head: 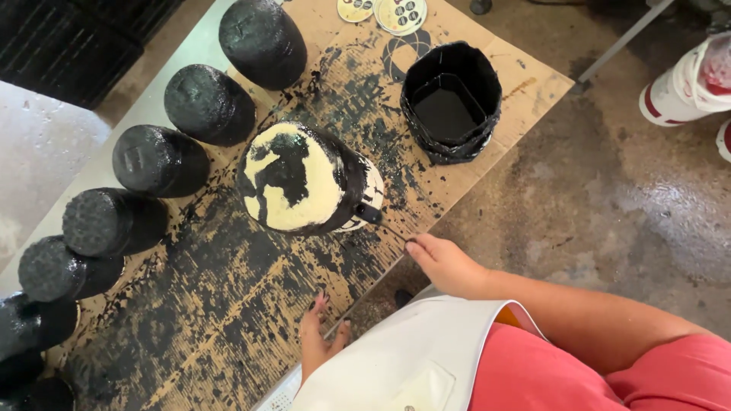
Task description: Applying black wax to cheese wheels using a brush
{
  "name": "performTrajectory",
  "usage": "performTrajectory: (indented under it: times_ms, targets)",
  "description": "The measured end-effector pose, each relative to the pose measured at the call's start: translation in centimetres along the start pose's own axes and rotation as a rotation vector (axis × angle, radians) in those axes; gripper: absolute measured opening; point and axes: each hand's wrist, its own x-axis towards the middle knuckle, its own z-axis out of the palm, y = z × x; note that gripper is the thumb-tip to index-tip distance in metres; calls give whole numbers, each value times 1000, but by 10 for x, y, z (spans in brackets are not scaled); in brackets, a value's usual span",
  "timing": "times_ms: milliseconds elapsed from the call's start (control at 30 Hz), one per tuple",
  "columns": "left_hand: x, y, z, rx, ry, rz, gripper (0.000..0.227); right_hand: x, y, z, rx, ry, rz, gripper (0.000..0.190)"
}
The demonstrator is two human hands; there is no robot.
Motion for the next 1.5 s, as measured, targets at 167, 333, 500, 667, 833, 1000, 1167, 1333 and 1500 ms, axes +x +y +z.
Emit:
performTrajectory:
  times_ms: [167, 333, 500, 667, 833, 1000, 1167, 1333, 1500]
  targets:
    - [7, -3, -6, 77, -60, 21, 70, -6, -6, 12, -52, -63, -46, 43]
    - [11, -23, -9, 78, -86, 88, 60, -18, -29, -12, 44, -34, 156, 55]
    - [7, -13, -13, 32, -106, 64, 62, 7, -22, -28, -19, 121, 108, 43]
    - [9, -19, -16, 47, -117, 61, 69, -18, -30, -6, -54, 48, 129, 41]
    - [15, -45, -13, -1, -104, 209, 75, 6, 3, 33, -107, 53, -55, 40]
    - [8, -47, -16, -31, -87, 157, 70, 11, 9, 18, -118, 100, 29, 44]
    - [8, -59, -17, -80, -86, 183, 75, 8, 9, -5, -167, 149, 4, 41]
    - [9, -66, -17, -49, -63, 198, 73, -9, -20, -25, -145, 196, 94, 37]
    - [6, -59, -18, -52, -71, 212, 71, -28, -44, -42, -189, 236, 154, 40]
